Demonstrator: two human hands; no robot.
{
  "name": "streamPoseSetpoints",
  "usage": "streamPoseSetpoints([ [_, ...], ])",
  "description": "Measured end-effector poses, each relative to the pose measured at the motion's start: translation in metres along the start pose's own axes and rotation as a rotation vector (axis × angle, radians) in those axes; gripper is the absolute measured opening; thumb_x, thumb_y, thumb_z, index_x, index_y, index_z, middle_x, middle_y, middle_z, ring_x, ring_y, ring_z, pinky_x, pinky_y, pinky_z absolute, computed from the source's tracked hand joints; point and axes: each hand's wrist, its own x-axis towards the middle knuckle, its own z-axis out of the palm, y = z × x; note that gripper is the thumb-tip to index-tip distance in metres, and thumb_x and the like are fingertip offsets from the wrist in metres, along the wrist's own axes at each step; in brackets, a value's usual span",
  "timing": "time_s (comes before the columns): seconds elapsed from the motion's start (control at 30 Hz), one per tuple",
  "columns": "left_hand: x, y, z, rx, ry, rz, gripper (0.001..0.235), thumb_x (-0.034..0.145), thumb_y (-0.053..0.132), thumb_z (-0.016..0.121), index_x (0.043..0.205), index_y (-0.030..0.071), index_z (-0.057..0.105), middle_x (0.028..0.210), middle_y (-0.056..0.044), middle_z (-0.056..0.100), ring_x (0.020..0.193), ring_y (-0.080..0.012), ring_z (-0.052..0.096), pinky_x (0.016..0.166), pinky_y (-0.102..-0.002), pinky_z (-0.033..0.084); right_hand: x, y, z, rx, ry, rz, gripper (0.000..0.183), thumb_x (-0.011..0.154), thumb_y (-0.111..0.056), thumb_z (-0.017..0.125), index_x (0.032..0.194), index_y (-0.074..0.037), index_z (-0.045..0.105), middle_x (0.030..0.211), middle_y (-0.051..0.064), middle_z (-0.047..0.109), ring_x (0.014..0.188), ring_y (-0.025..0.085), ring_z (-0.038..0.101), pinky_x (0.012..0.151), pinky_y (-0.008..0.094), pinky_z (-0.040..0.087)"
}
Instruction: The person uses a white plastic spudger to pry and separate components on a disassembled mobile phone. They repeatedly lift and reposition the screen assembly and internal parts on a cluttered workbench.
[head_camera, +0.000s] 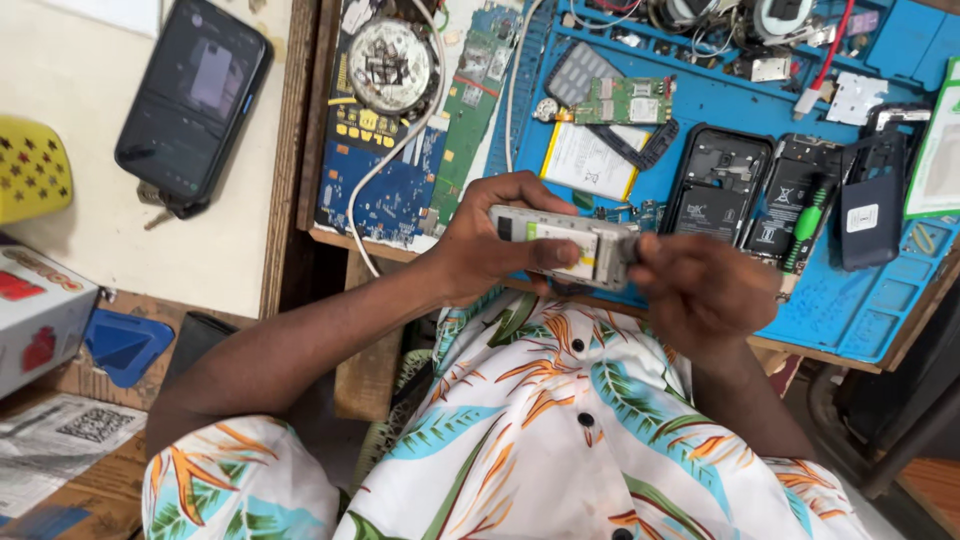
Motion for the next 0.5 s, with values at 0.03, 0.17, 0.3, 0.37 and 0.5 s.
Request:
streamPoseSetpoints([
  [0.03, 0.002, 0.003, -0.002, -0.021, -0.008, 0.031, 0.038, 0.082, 0.021, 0.09, 0.107, 0.003, 0.067, 0.106, -0.009, 0.07, 0.087, -0.0151, 0.074, 0.061, -0.031, 0.066, 0.002, 0.0, 0.002, 0.007, -0.017, -0.045, 0.018, 0.09, 0.009, 0.073, 0.103, 0.001, 0.063, 0.094, 0.021, 0.073, 0.076, 0.025, 0.075, 0.06, 0.03, 0.06],
  [0.17, 0.003, 0.003, -0.006, -0.058, -0.047, 0.054, 0.037, 0.083, 0.019, 0.089, 0.106, 0.004, 0.065, 0.109, -0.009, 0.07, 0.089, -0.0181, 0.075, 0.063, -0.034, 0.065, -0.005, -0.001, 0.004, -0.066, -0.004, -0.138, 0.024, 0.084, 0.005, 0.081, 0.103, -0.004, 0.072, 0.085, 0.018, 0.071, 0.067, 0.023, 0.07, 0.055, 0.032, 0.055],
  [0.3, 0.001, -0.007, -0.005, -0.159, -0.163, -0.006, 0.039, 0.082, 0.015, 0.092, 0.108, 0.002, 0.066, 0.105, -0.012, 0.07, 0.083, -0.0214, 0.074, 0.061, -0.035, 0.066, -0.013, 0.001, -0.006, -0.013, 0.054, -0.028, 0.022, 0.094, -0.001, 0.079, 0.112, 0.0, 0.067, 0.091, 0.019, 0.071, 0.074, 0.022, 0.072, 0.059, 0.029, 0.057],
  [0.37, 0.001, -0.006, -0.007, -0.17, -0.162, -0.042, 0.04, 0.081, 0.015, 0.092, 0.108, 0.002, 0.066, 0.105, -0.012, 0.071, 0.082, -0.0208, 0.074, 0.058, -0.034, 0.064, -0.011, -0.003, -0.008, 0.156, 0.08, 0.099, 0.02, 0.099, -0.004, 0.075, 0.117, 0.0, 0.066, 0.095, 0.017, 0.072, 0.072, 0.015, 0.073, 0.058, 0.025, 0.057],
  [0.5, 0.004, -0.008, -0.011, -0.208, -0.166, -0.079, 0.041, 0.079, 0.014, 0.092, 0.108, 0.001, 0.066, 0.104, -0.013, 0.071, 0.082, -0.021, 0.074, 0.055, -0.033, 0.063, -0.011, -0.019, -0.007, 0.528, 0.101, 0.41, 0.024, 0.106, -0.008, 0.067, 0.127, 0.004, 0.065, 0.09, 0.014, 0.071, 0.069, 0.011, 0.071, 0.057, 0.023, 0.057],
])
